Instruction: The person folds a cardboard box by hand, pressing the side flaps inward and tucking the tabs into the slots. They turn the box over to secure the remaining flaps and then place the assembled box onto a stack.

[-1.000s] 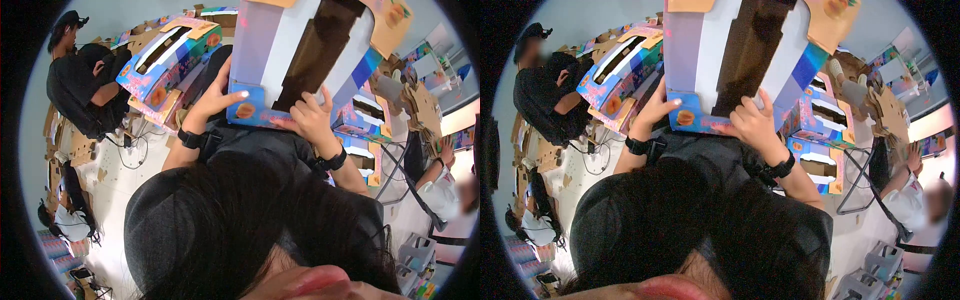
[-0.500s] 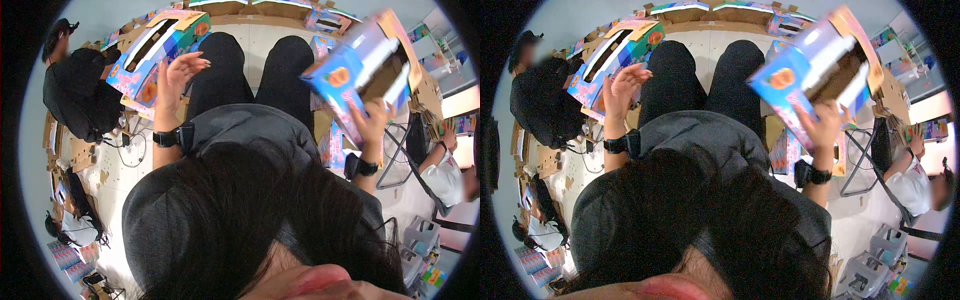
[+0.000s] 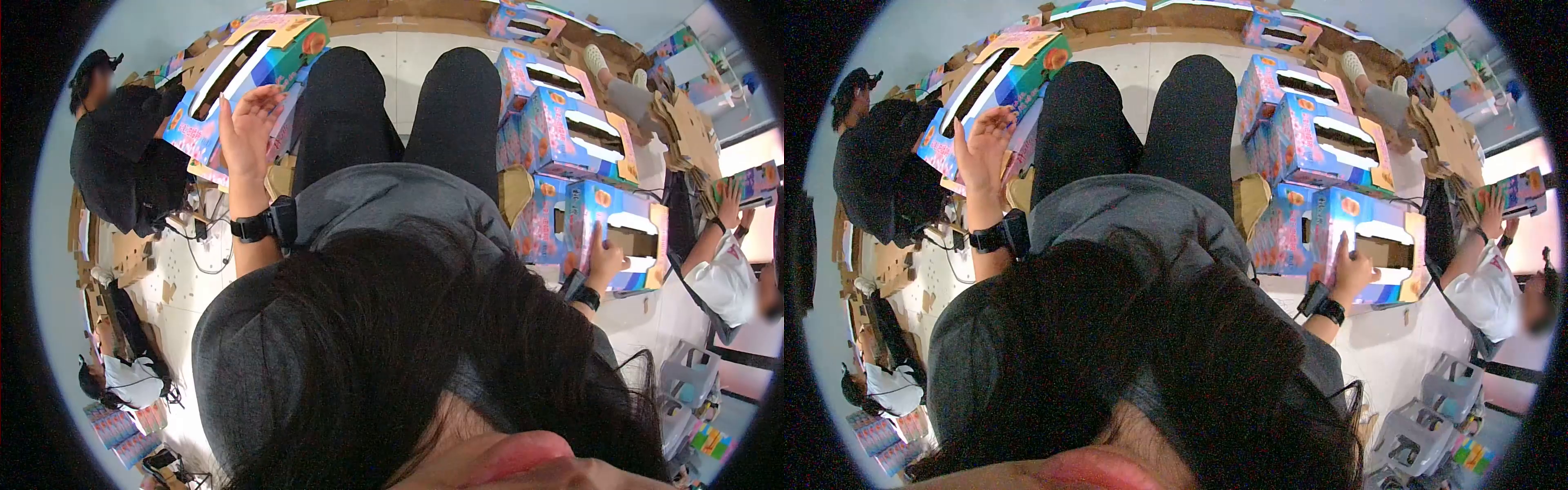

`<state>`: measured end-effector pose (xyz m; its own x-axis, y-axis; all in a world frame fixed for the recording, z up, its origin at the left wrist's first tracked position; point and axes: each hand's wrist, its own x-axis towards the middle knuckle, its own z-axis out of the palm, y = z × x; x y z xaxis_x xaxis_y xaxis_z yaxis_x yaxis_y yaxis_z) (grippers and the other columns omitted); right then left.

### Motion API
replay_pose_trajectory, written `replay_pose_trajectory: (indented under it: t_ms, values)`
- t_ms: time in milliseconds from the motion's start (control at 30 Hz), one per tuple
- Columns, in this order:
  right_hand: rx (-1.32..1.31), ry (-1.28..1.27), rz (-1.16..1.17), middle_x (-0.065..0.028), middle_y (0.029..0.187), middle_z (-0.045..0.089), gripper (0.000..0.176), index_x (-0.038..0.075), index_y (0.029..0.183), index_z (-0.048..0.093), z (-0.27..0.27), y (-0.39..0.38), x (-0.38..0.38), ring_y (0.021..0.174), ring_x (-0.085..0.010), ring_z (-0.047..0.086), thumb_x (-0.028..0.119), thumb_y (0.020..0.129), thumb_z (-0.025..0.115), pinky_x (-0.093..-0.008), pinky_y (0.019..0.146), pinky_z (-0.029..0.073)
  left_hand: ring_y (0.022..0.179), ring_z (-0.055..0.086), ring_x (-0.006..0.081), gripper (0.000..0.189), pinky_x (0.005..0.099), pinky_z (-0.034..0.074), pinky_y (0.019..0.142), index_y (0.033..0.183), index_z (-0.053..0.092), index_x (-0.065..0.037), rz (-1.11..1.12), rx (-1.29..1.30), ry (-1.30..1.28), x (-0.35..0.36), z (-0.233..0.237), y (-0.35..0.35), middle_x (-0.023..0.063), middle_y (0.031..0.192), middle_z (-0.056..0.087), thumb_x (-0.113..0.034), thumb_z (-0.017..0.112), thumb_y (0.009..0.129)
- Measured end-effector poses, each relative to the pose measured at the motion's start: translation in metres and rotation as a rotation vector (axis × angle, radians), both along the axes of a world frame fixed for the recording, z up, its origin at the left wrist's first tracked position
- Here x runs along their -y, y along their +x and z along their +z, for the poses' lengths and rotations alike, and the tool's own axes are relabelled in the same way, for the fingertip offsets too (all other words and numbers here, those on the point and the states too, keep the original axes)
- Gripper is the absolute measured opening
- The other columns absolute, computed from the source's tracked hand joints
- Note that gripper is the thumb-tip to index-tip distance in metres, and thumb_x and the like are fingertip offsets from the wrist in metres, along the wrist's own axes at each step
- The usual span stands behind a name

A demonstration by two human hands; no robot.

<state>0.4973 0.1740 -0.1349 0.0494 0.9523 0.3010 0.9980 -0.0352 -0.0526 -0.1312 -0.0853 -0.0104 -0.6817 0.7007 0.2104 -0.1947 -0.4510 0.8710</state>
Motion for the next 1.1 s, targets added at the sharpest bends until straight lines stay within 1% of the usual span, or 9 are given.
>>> replay_pose_trajectory:
  t_ms: [167,567,733,767,800,900,1000,1033,1100]
  values:
    - [-0.041,0.031,0.063,-0.0171,0.064,0.066,0.071,0.003,0.066,0.072,-0.090,-0.022,-0.005,0.069,-0.0378,0.064,0.070,0.082,0.054,-0.0508,0.095,0.031,0.110,0.056,0.0220,0.048,0.0380,0.038,0.098,0.084,0.059,-0.009,0.078,0.025,-0.054,-0.005,-0.012,-0.002,0.0127,0.115,0.064,-0.049,0.038,0.101]
    - [-0.041,0.004,0.034,-0.0200,0.073,0.069,0.075,0.005,0.070,0.075,-0.086,-0.064,-0.029,0.079,-0.0364,0.067,0.074,0.081,0.049,-0.0570,0.103,0.027,0.107,0.058,0.0244,0.039,0.0370,0.042,0.096,0.081,0.058,-0.009,0.115,0.041,-0.100,-0.008,-0.011,0.007,0.0130,0.112,0.064,-0.039,0.046,0.102]
    - [-0.086,0.047,0.048,-0.0182,0.070,0.068,0.075,0.005,0.066,0.073,-0.085,-0.075,-0.017,0.073,-0.0358,0.066,0.074,0.082,0.049,-0.0559,0.104,0.026,0.106,0.059,0.0228,0.032,0.0354,0.044,0.093,0.099,0.059,-0.007,0.091,-0.023,-0.086,-0.008,-0.019,-0.002,0.0129,0.112,0.063,-0.037,0.048,0.101]
    - [-0.109,0.006,0.036,-0.0145,0.076,0.069,0.067,0.006,0.072,0.072,-0.073,-0.081,-0.011,0.080,-0.0320,0.066,0.070,0.081,0.056,-0.0559,0.104,0.026,0.105,0.060,0.0224,0.032,0.0350,0.045,0.092,0.104,0.059,-0.007,0.115,-0.047,-0.088,-0.010,-0.015,0.004,0.0128,0.112,0.063,-0.037,0.049,0.101]
    - [-0.111,0.234,0.120,-0.0078,0.084,0.068,0.048,0.009,0.083,0.069,-0.090,-0.075,-0.014,0.089,-0.0270,0.063,0.056,0.084,0.063,-0.0556,0.103,0.026,0.098,0.061,0.0199,0.030,0.0314,0.046,0.088,0.112,0.054,-0.005,0.231,-0.089,-0.111,-0.013,-0.008,0.011,0.0099,0.108,0.064,-0.031,0.057,0.098]
    - [-0.142,0.356,0.183,-0.0045,0.092,0.066,0.033,0.011,0.094,0.067,-0.074,-0.077,-0.012,0.095,-0.0265,0.061,0.043,0.087,0.065,-0.0537,0.097,0.030,0.100,0.060,0.0209,0.034,0.0333,0.044,0.092,0.113,0.054,-0.002,0.562,-0.628,-0.108,-0.022,0.001,0.005,0.0102,0.107,0.062,-0.020,0.071,0.089]
    - [-0.133,0.416,0.203,-0.0044,0.092,0.065,0.028,0.011,0.096,0.065,-0.068,-0.079,-0.008,0.095,-0.0262,0.060,0.038,0.089,0.064,-0.0515,0.098,0.030,0.109,0.055,0.0318,0.046,0.0456,0.039,0.098,0.108,0.060,-0.004,1.116,-1.499,-0.459,-0.015,0.038,-0.012,0.0150,0.109,0.061,-0.037,0.077,0.081]
    - [-0.136,0.438,0.220,-0.0041,0.091,0.065,0.028,0.011,0.096,0.064,-0.067,-0.078,-0.007,0.094,-0.0261,0.060,0.038,0.089,0.064,-0.0508,0.098,0.029,0.114,0.053,0.0365,0.065,0.0487,0.037,0.101,0.119,0.059,-0.004,1.030,-1.505,-0.615,-0.013,0.038,-0.033,0.0188,0.117,0.060,-0.052,0.074,0.078]
    - [-0.143,0.473,0.246,-0.0032,0.090,0.064,0.024,0.012,0.093,0.064,-0.063,-0.081,-0.005,0.094,-0.0260,0.060,0.035,0.089,0.063,-0.0486,0.100,0.028,0.120,0.052,0.0378,0.083,0.0476,0.037,0.103,0.129,0.054,-0.003,0.952,-1.546,-0.840,-0.013,0.021,-0.090,0.0219,0.124,0.058,-0.062,0.073,0.073]
